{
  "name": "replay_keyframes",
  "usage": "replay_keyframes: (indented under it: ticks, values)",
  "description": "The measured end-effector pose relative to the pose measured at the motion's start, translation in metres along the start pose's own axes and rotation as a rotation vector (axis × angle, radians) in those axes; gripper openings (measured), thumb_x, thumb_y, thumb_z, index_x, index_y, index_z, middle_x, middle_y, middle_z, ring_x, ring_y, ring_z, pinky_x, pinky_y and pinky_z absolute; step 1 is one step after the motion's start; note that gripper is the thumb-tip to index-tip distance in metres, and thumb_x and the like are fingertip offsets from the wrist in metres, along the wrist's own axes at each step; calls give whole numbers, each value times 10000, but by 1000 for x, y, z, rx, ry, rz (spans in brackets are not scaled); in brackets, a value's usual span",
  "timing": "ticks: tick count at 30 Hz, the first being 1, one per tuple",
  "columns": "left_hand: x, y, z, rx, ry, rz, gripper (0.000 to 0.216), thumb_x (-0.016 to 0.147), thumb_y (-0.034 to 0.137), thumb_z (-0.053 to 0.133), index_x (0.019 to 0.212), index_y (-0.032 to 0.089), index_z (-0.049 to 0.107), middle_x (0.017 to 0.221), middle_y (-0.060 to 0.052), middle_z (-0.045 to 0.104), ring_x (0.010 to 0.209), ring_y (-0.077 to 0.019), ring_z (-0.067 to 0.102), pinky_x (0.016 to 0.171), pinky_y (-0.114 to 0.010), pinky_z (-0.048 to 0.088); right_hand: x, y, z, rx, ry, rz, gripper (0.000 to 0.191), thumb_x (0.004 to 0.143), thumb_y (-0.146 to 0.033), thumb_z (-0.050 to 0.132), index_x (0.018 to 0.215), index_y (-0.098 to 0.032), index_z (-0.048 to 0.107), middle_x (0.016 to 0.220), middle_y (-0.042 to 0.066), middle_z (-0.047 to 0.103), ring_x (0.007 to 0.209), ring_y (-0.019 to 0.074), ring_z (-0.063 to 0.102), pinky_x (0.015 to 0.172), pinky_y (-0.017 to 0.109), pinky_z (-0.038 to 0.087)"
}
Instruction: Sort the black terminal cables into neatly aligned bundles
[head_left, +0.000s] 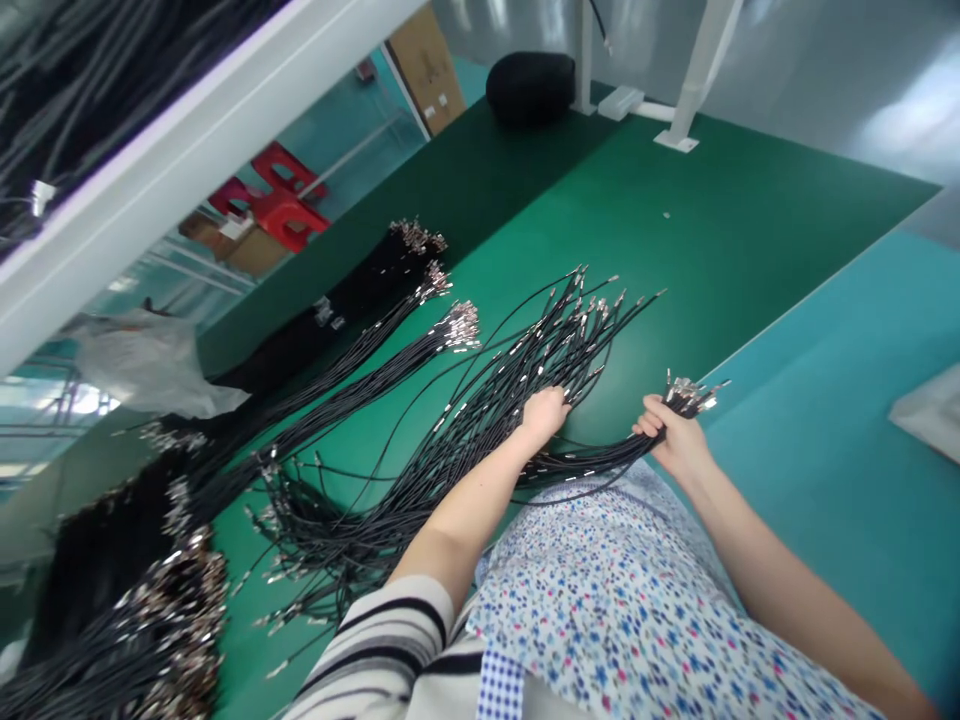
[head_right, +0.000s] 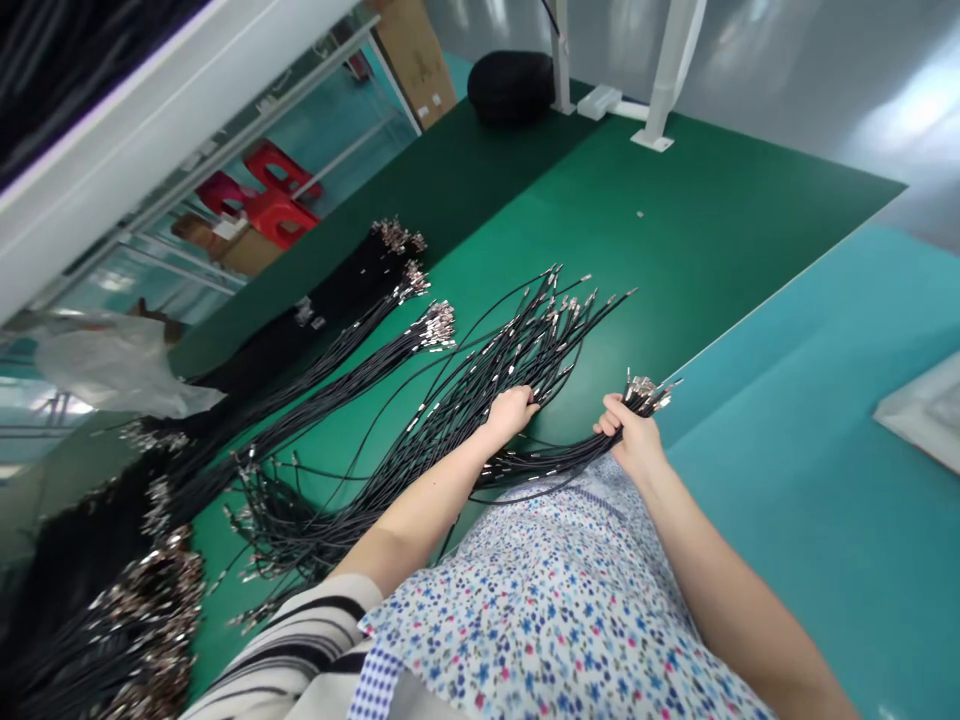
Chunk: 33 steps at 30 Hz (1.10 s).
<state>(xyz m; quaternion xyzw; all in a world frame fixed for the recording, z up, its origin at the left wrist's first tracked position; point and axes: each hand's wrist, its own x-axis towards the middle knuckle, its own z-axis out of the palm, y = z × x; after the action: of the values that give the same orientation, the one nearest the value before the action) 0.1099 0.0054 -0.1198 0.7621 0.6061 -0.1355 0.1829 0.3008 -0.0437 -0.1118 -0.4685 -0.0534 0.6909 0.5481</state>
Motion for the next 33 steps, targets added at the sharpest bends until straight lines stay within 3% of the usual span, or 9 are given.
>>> replay_keyframes:
  ticks: [6, 11, 17, 20, 24, 27, 30, 33]
  values:
    - [-8, -2, -12, 64, 24, 11, 270, 891, 173, 334, 943, 103, 589, 943, -123, 645, 885, -217, 633, 791, -320, 476, 7, 2, -3, 3, 17, 41, 288, 571, -203, 774, 696, -186, 515, 409, -112, 310, 373, 37, 292, 443, 206, 388]
    - [-21, -12, -31, 58, 91, 66, 269, 909, 215, 317, 947, 119, 565, 950, -121, 634, 861, -216, 628, 768, -321, 468, 8, 0, 3, -10, 4, 31, 276, 575, -216, 776, 750, -179, 565, 403, -113, 308, 367, 35, 287, 418, 200, 358]
    - [8, 15, -28, -135, 220, 97, 248, 920, 293, 333, 925, 175, 551, 941, -71, 625, 924, -178, 597, 817, -277, 436, 9, -1, 6, -9, 3, 13, 278, 569, -221, 779, 757, -177, 580, 398, -112, 307, 369, 36, 287, 404, 197, 350]
    - [25, 28, -13, -137, 151, 53, 232, 870, 351, 461, 975, 160, 542, 1012, -95, 592, 933, -201, 600, 808, -291, 445, 5, 0, 3, 0, 14, 2, 274, 572, -218, 777, 753, -176, 576, 397, -112, 314, 370, 35, 292, 411, 198, 360]
    - [34, 29, 2, -164, 96, 23, 363, 784, 360, 596, 1056, 132, 518, 1125, -144, 530, 951, -226, 598, 807, -319, 452, 0, 4, -4, 13, 34, -6, 284, 579, -244, 780, 750, -178, 563, 398, -111, 323, 369, 37, 302, 419, 205, 366]
    - [41, 21, 1, -246, 17, 24, 202, 804, 294, 568, 939, 144, 578, 1003, -93, 603, 905, -187, 605, 797, -293, 449, 0, 4, -5, 6, 35, -8, 313, 567, -268, 789, 748, -183, 548, 402, -116, 319, 368, 37, 304, 421, 207, 370]
    - [49, 13, -6, -281, -46, 26, 178, 777, 331, 590, 829, 162, 616, 819, -32, 644, 765, -145, 616, 703, -244, 460, 2, 2, -1, -11, 16, -4, 327, 564, -283, 792, 753, -185, 544, 408, -117, 319, 367, 37, 307, 425, 210, 378]
    - [53, 10, -12, -265, -37, 16, 142, 753, 286, 604, 823, 167, 632, 822, -37, 659, 790, -160, 621, 717, -253, 461, 4, -1, 3, -15, 6, -1, 325, 560, -277, 792, 751, -182, 547, 406, -117, 318, 365, 37, 306, 420, 209, 375]
